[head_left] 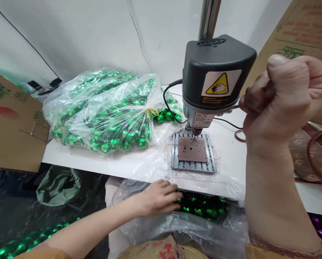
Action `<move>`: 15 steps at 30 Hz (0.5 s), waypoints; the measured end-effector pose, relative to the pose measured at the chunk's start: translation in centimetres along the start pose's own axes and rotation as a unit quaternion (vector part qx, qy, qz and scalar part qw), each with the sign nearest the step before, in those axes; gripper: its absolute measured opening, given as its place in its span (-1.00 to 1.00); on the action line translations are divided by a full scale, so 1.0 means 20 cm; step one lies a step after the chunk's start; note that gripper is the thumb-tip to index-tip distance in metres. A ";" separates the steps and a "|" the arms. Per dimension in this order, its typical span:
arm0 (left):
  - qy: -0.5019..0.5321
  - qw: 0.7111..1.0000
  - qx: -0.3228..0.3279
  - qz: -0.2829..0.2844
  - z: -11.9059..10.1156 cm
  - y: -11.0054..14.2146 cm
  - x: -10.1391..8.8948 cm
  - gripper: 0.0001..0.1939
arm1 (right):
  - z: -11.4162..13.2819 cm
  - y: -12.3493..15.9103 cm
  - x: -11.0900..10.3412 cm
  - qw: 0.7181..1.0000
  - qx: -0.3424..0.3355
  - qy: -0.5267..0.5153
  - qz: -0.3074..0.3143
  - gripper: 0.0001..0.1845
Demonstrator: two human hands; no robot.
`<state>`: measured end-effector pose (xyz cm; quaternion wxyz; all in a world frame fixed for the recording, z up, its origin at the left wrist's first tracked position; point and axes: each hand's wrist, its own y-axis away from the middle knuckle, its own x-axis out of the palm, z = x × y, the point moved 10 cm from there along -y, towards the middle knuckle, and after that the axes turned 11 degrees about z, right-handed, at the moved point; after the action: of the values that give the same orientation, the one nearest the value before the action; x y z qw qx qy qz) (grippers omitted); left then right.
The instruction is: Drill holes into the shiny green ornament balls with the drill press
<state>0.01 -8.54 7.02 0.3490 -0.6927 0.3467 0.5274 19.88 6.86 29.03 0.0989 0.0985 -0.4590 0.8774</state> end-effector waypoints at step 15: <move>-0.045 0.859 -0.510 0.020 1.51 -0.48 -0.26 -0.60 | -0.03 0.00 -0.01 0.999 0.022 -0.030 -0.012 -0.57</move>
<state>-7.67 22.71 7.25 -0.0487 -0.7422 0.0266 0.6679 20.05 7.37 28.68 0.0932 0.1321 -0.4410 0.8828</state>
